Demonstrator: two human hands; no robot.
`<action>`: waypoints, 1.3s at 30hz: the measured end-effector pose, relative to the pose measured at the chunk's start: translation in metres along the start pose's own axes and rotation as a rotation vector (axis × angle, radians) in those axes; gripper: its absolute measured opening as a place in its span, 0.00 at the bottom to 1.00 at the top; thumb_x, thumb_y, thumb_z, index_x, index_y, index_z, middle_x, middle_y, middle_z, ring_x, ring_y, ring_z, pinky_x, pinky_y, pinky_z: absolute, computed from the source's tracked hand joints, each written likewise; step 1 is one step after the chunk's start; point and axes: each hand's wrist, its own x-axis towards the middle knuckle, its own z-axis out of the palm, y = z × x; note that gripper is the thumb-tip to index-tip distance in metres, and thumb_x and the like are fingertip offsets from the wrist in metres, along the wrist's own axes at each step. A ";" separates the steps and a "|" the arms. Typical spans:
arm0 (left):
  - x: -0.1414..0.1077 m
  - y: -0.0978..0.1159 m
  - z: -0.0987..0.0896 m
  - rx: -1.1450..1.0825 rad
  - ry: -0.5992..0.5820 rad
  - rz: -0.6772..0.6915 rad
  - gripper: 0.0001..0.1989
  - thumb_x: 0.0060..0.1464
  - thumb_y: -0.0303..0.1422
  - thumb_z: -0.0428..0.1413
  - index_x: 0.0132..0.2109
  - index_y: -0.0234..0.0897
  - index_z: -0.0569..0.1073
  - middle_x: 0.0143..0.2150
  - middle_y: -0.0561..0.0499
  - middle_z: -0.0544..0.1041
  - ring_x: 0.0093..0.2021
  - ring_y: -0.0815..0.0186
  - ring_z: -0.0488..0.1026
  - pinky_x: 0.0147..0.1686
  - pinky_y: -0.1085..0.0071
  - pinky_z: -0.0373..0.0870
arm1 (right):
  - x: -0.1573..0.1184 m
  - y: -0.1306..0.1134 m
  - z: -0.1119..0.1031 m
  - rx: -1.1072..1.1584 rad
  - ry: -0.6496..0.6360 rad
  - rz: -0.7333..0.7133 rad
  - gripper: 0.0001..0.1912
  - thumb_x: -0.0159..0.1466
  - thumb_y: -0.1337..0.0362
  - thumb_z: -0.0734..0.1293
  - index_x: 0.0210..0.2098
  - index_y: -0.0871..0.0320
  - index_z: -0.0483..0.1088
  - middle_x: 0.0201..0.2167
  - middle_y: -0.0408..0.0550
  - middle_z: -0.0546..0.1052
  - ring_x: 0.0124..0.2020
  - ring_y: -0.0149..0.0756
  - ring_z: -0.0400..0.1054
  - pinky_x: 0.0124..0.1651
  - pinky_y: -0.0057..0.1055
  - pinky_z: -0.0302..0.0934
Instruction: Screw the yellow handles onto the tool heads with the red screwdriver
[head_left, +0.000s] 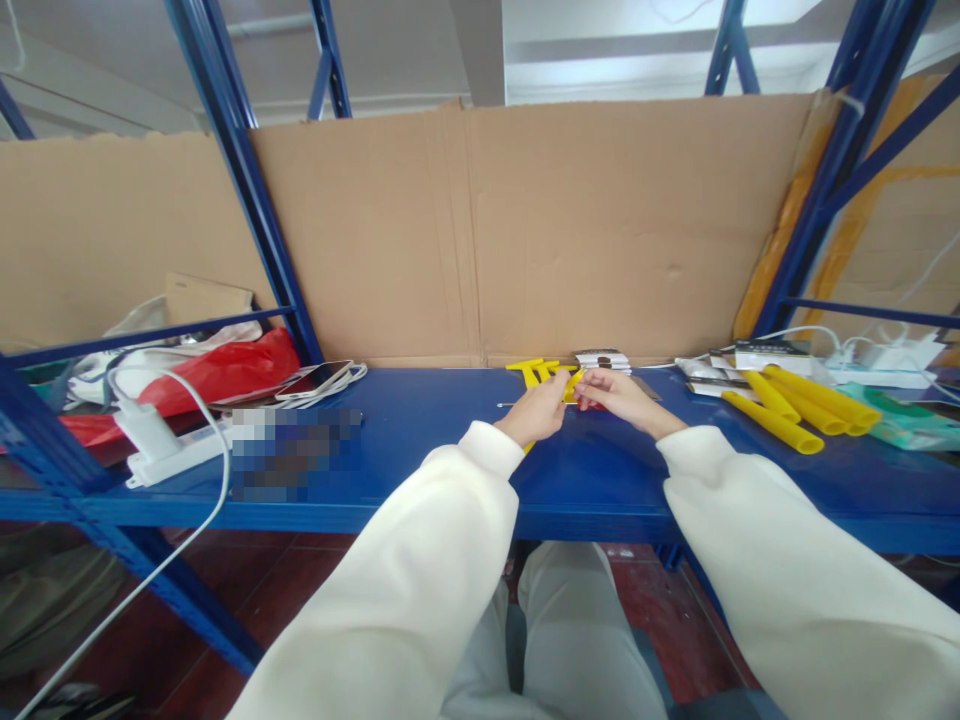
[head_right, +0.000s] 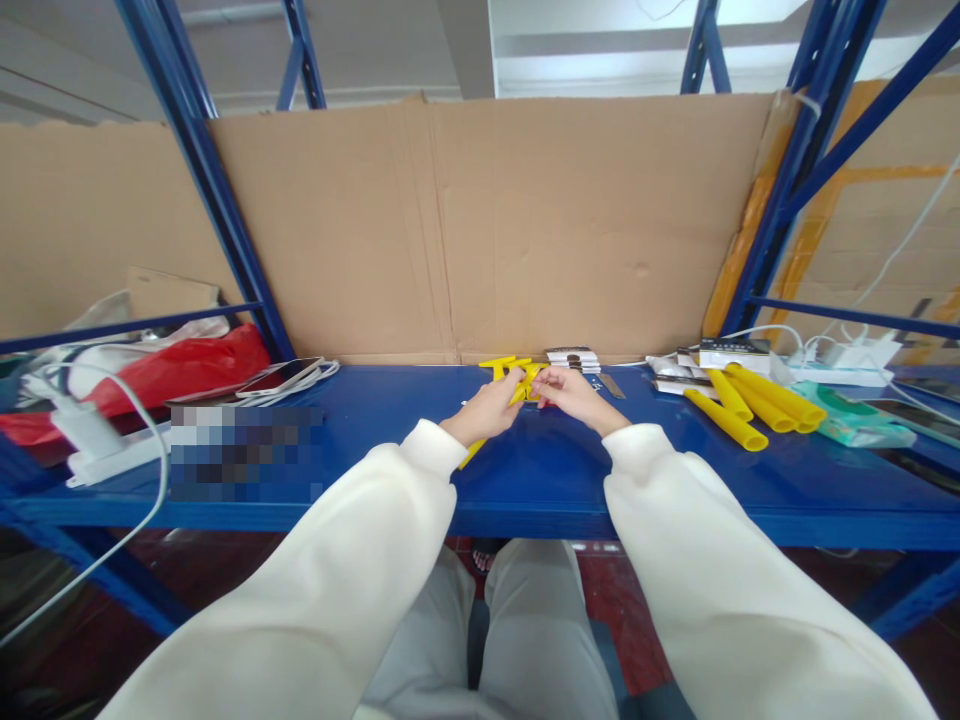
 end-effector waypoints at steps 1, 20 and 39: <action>0.000 0.000 0.000 0.003 0.003 0.004 0.18 0.62 0.23 0.49 0.58 0.37 0.64 0.56 0.37 0.76 0.57 0.49 0.76 0.54 0.55 0.73 | 0.000 0.000 0.000 0.011 0.001 -0.009 0.28 0.50 0.36 0.73 0.27 0.54 0.66 0.21 0.42 0.73 0.25 0.33 0.69 0.34 0.33 0.65; 0.006 -0.025 0.005 -0.384 0.203 -0.188 0.18 0.56 0.24 0.58 0.53 0.37 0.68 0.54 0.41 0.77 0.44 0.60 0.80 0.53 0.58 0.75 | 0.002 0.040 -0.071 -0.963 0.397 0.534 0.09 0.63 0.70 0.63 0.33 0.59 0.76 0.42 0.61 0.81 0.50 0.53 0.74 0.53 0.47 0.65; 0.013 -0.025 0.010 -0.708 0.204 -0.251 0.17 0.56 0.24 0.60 0.49 0.38 0.65 0.53 0.42 0.77 0.23 0.76 0.73 0.25 0.76 0.74 | 0.006 0.052 -0.073 -0.862 0.517 0.500 0.13 0.66 0.66 0.63 0.42 0.60 0.79 0.47 0.61 0.81 0.52 0.50 0.75 0.53 0.42 0.66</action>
